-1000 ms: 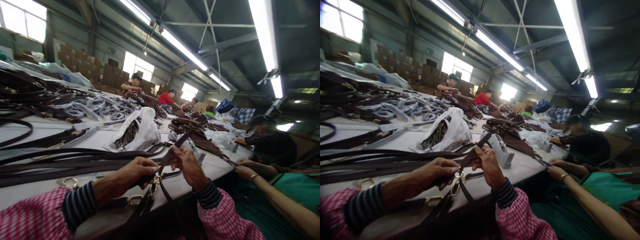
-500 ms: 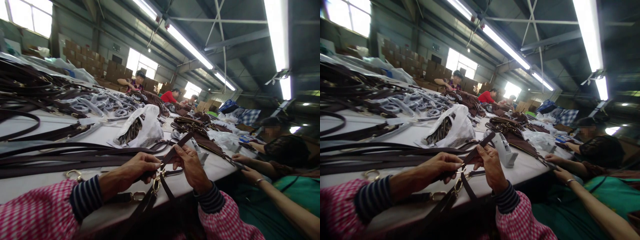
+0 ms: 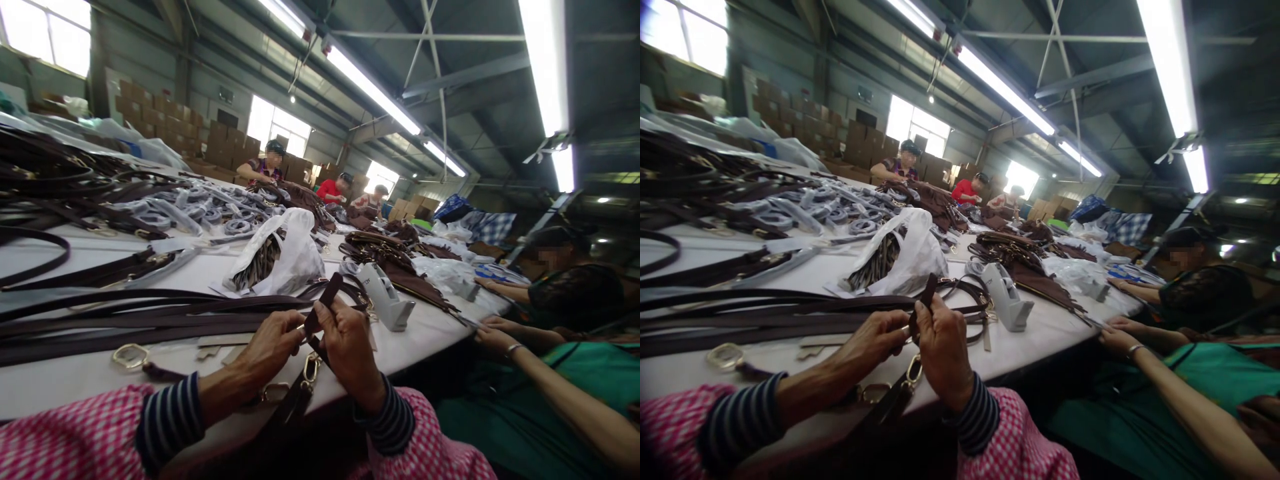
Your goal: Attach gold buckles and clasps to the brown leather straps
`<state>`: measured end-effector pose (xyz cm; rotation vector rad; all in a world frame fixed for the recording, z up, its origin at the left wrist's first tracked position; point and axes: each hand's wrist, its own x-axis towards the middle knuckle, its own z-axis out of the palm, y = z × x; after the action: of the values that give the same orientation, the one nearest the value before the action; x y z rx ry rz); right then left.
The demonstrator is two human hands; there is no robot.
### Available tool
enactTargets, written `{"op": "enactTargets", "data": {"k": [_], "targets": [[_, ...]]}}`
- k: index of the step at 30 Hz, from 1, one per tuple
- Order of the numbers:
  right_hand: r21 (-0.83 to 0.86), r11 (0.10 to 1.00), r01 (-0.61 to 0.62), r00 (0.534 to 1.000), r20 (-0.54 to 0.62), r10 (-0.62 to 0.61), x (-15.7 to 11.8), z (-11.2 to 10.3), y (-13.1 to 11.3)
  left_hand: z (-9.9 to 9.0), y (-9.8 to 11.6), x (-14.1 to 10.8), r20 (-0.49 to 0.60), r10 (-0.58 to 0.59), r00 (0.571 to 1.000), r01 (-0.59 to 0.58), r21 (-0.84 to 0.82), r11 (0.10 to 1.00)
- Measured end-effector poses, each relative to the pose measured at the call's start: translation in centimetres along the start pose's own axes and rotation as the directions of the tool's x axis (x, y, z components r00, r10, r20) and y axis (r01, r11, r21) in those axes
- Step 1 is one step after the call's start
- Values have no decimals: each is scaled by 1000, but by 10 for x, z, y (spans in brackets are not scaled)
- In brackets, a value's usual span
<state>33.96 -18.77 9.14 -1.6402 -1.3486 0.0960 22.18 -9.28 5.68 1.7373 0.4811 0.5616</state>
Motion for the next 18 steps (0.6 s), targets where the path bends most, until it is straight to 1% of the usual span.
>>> {"op": "enactTargets", "data": {"k": [1, 2, 4, 6, 7, 9, 11, 12, 14, 15, 16, 18], "targets": [[33, 999, 4, 1000, 8, -4, 2, 0, 1, -1, 3, -1, 11, 16, 1000, -16, -16, 1000], [107, 994, -5, 1000, 22, 3, 5, -2, 2, -3, 7, -3, 28, 34, 999, -33, -39, 999], [299, 953, -39, 999, 40, 28, 12, -11, 4, -7, 14, -3, 57, 63, 996, -59, -62, 996], [429, 902, -48, 999, 32, 38, 19, -24, 5, -14, 17, -1, 95, 57, 994, -54, -29, 998], [451, 892, -41, 999, 29, 31, 21, -30, 4, -17, 17, 1, 132, 48, 990, -49, 1, 999], [438, 898, -40, 997, 74, 8, 22, -42, 1, -23, 12, 5, 252, 23, 967, -40, 62, 997], [364, 931, -38, 985, 170, -26, 19, -50, -4, -28, 6, 8, 374, -10, 927, -30, 101, 994], [310, 951, -27, 976, 212, -41, 17, -53, -6, -30, 4, 8, 409, -23, 912, -24, 110, 994], [215, 977, 3, 958, 278, -64, 14, -58, -10, -32, 3, 8, 435, -21, 900, -17, 83, 996], [202, 979, 0, 947, 313, -65, 12, -60, -12, -33, 5, 7, 435, -7, 901, -14, 47, 999], [219, 975, -29, 933, 357, -52, 10, -62, -13, -33, 7, 6, 427, 5, 904, -9, 7, 1000], [329, 933, -144, 890, 455, -23, 8, -65, -14, -33, 12, 6, 386, 16, 923, 1, -44, 999]]}}
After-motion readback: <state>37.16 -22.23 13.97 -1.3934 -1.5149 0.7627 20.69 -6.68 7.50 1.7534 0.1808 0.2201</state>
